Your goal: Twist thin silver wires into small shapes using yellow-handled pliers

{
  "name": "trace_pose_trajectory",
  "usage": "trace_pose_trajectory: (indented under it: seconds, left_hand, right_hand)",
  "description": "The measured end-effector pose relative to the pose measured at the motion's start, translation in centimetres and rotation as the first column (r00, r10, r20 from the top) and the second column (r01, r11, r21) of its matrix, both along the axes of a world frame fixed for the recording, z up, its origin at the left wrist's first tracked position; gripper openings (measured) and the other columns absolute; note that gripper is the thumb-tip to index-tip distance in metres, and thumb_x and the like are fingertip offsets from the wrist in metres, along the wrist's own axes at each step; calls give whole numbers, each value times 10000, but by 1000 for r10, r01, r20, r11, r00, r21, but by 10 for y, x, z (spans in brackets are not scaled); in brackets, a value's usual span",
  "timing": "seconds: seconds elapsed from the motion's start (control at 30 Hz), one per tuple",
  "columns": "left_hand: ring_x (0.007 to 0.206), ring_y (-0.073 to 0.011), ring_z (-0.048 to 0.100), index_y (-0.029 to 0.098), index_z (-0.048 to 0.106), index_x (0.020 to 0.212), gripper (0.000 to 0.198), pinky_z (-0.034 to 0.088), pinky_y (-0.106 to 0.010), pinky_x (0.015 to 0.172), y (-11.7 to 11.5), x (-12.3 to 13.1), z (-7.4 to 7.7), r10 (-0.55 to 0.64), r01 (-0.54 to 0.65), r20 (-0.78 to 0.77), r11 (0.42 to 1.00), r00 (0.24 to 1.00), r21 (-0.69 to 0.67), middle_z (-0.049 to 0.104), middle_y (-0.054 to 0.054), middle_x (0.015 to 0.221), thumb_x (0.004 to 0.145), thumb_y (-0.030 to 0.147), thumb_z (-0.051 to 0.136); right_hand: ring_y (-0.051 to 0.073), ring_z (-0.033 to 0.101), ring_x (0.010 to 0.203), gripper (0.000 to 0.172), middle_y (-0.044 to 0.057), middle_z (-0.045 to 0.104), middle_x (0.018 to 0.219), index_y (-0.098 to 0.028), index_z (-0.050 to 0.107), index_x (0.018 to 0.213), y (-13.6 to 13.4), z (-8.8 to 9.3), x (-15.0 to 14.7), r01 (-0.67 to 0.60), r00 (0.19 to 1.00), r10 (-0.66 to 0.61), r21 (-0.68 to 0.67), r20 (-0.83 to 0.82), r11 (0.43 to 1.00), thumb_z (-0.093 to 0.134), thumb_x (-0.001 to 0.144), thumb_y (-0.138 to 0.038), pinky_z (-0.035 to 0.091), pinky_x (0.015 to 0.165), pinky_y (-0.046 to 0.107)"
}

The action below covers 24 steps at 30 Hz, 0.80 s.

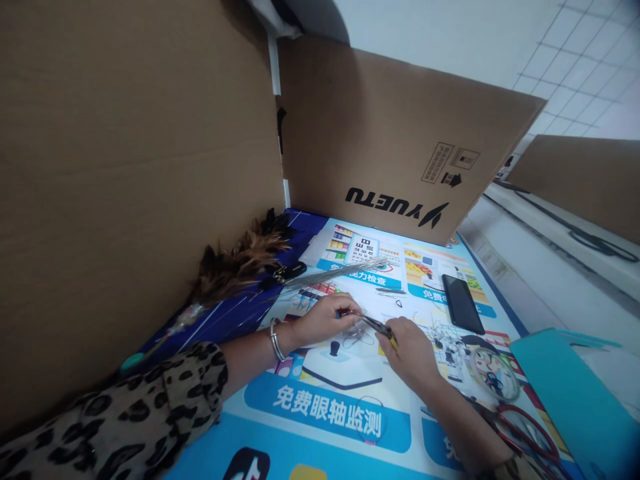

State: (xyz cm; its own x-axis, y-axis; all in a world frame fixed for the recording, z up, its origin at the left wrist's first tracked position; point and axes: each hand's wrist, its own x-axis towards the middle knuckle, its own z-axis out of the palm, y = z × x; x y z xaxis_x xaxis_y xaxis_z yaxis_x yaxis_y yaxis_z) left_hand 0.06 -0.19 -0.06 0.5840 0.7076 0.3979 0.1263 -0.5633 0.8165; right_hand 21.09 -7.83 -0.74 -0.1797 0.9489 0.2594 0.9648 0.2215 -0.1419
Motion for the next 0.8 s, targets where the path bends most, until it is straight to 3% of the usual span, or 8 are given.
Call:
trace_pose_trajectory:
  seconds: [0.8]
  left_hand:
    - [747,-125,562,142,629,769,108,446,-244,718,0,-1,-1,-39,39,-14,999,999,-23,615,-29,784,788,154,524]
  right_hand:
    - [197,522,810,229,57,569,804,-190,558,877,0,-1,1,-19,1000,19,4,-8,1000,438,881,-384,368,708,276]
